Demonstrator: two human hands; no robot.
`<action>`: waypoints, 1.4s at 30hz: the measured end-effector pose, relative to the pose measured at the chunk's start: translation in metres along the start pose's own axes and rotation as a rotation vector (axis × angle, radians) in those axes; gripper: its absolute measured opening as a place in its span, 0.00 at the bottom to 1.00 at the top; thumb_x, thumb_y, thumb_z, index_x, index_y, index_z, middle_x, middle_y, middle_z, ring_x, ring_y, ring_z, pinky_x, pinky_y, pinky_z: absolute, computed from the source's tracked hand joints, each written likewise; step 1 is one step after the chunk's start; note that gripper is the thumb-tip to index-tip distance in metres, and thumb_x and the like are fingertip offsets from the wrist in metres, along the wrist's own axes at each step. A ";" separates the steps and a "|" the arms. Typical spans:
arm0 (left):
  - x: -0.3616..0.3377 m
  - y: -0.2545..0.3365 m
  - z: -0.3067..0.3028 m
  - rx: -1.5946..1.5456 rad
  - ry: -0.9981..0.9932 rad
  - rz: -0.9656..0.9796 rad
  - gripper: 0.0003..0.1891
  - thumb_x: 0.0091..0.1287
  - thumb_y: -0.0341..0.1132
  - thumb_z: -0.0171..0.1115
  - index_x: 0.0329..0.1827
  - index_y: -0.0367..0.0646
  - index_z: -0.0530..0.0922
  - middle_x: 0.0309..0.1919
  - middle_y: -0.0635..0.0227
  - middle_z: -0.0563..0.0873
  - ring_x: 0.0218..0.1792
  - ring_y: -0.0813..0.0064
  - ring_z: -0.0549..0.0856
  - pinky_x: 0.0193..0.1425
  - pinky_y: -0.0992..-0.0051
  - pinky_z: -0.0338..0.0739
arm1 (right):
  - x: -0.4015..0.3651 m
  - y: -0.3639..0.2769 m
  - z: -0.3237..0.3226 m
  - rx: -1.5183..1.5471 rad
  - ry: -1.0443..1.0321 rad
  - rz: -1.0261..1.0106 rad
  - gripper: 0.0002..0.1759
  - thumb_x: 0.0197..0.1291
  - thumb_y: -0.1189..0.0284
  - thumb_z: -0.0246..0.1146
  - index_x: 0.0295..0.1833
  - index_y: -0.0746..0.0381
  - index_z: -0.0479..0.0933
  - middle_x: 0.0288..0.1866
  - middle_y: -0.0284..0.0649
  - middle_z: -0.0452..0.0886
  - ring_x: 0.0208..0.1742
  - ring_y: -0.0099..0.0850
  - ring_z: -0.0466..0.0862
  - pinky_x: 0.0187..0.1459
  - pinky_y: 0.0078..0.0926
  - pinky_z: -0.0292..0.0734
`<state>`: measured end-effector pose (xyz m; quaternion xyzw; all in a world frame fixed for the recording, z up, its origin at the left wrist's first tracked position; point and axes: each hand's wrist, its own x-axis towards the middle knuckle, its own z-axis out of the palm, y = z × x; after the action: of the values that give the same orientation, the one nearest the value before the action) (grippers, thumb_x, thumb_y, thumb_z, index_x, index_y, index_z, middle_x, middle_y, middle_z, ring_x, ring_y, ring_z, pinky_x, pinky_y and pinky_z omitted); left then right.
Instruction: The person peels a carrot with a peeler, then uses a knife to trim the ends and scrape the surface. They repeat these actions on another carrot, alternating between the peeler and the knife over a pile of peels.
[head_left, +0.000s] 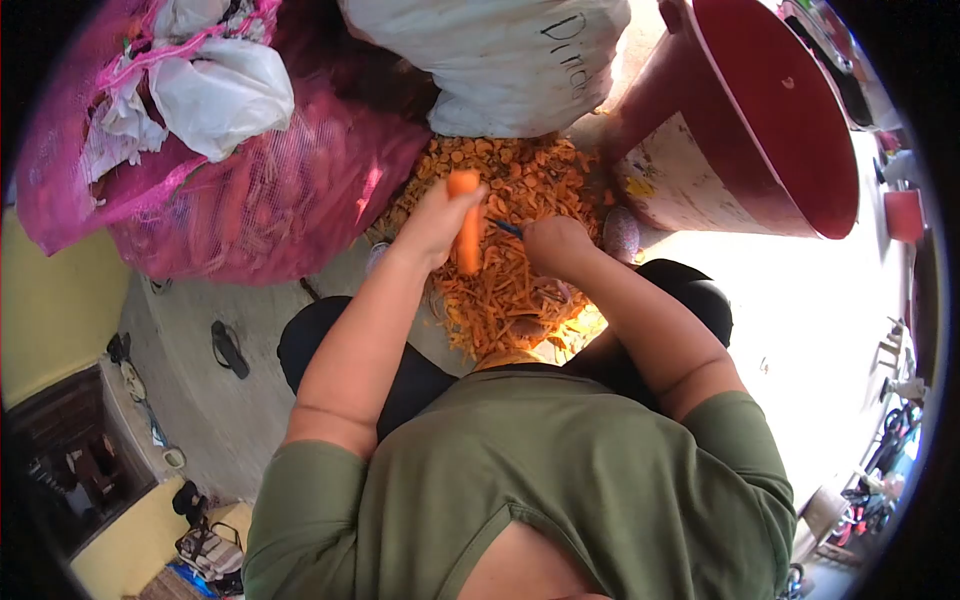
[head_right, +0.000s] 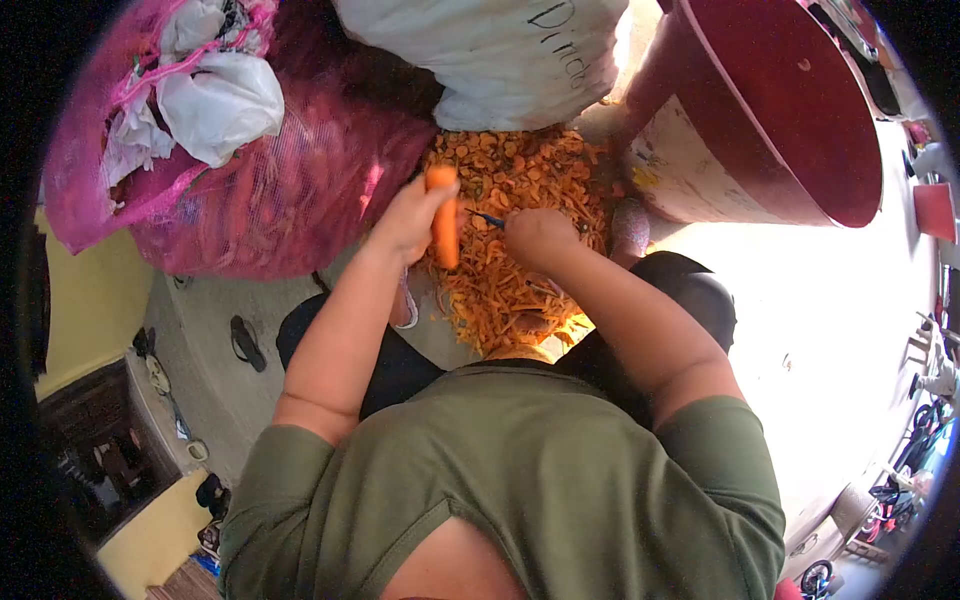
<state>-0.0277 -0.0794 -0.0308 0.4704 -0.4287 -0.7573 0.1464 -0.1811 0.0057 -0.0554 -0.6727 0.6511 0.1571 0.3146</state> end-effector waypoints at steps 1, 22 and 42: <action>0.002 0.024 0.023 -0.118 -0.084 0.103 0.15 0.65 0.35 0.53 0.51 0.38 0.66 0.35 0.62 0.76 0.35 0.70 0.78 0.41 0.70 0.76 | -0.002 0.002 -0.003 0.006 -0.021 -0.019 0.13 0.54 0.70 0.53 0.43 0.63 0.77 0.38 0.44 0.81 0.37 0.38 0.83 0.36 0.34 0.78; -0.050 0.127 -0.200 1.617 1.313 0.284 0.16 0.55 0.34 0.51 0.45 0.37 0.75 0.45 0.54 0.78 0.46 0.54 0.76 0.54 0.64 0.67 | -0.026 0.013 -0.023 0.049 0.099 -0.008 0.11 0.56 0.71 0.50 0.42 0.62 0.73 0.32 0.43 0.81 0.36 0.39 0.82 0.34 0.35 0.76; -0.019 0.172 -0.319 1.828 0.387 0.087 0.30 0.52 0.43 0.63 0.59 0.47 0.68 0.56 0.57 0.73 0.54 0.58 0.73 0.57 0.69 0.67 | -0.006 0.002 -0.026 -0.063 0.058 -0.088 0.14 0.51 0.69 0.58 0.42 0.65 0.72 0.32 0.43 0.81 0.34 0.39 0.82 0.33 0.33 0.77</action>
<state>0.2182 -0.3323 0.0547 0.5044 -0.8433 -0.0287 -0.1833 -0.1891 -0.0055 -0.0325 -0.7144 0.6245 0.1439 0.2809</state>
